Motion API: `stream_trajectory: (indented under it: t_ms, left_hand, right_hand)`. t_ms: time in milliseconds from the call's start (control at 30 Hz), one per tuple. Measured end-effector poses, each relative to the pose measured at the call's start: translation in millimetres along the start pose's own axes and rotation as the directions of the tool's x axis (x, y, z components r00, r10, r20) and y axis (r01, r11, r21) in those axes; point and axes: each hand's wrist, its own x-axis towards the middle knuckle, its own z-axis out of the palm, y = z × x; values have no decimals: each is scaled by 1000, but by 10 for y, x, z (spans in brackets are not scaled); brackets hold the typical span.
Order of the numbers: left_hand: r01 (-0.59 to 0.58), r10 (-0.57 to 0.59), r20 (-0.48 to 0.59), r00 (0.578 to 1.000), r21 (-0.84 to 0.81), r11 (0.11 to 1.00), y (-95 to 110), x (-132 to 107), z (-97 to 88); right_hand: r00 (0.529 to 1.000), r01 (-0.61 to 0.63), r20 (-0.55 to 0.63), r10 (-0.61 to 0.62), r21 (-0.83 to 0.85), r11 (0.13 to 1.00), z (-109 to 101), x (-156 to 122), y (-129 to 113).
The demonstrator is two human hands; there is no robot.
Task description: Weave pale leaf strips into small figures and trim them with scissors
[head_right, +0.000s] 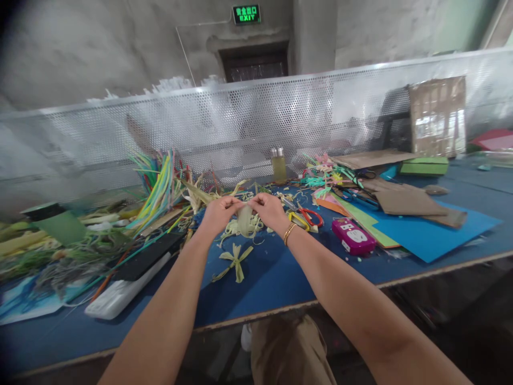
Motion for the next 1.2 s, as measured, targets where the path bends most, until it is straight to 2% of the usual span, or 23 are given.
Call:
stream_trajectory:
  t_ms: [300,433,633,933,1033,1200]
  left_hand:
    - [23,-24,23,999,15,1000,76,-22,-16]
    - [33,-32,31,999,-27,999,106,-38,-14]
    - [62,-56,35,998,-186,981,69,-24,36]
    - [54,-55,0,998,-174,983,45,-32,15]
    - [55,-54,11,998,-208,977,57,-28,14]
    - [78,-76,18,997,-316,946,10,-4,12]
  right_hand:
    - [998,-42,47,35,140,989,10,-9,-13]
    - [999,-30,45,24,128,991,-1,-9,-25]
    - [999,-25,41,21,107,994,6,3,-1]
    - [998,-17,58,9,149,989,-8,-26,-58]
    - [999,-20,41,11,219,976,-5,-26,-60]
    - [995,-101,42,92,357,928,14,-26,-54]
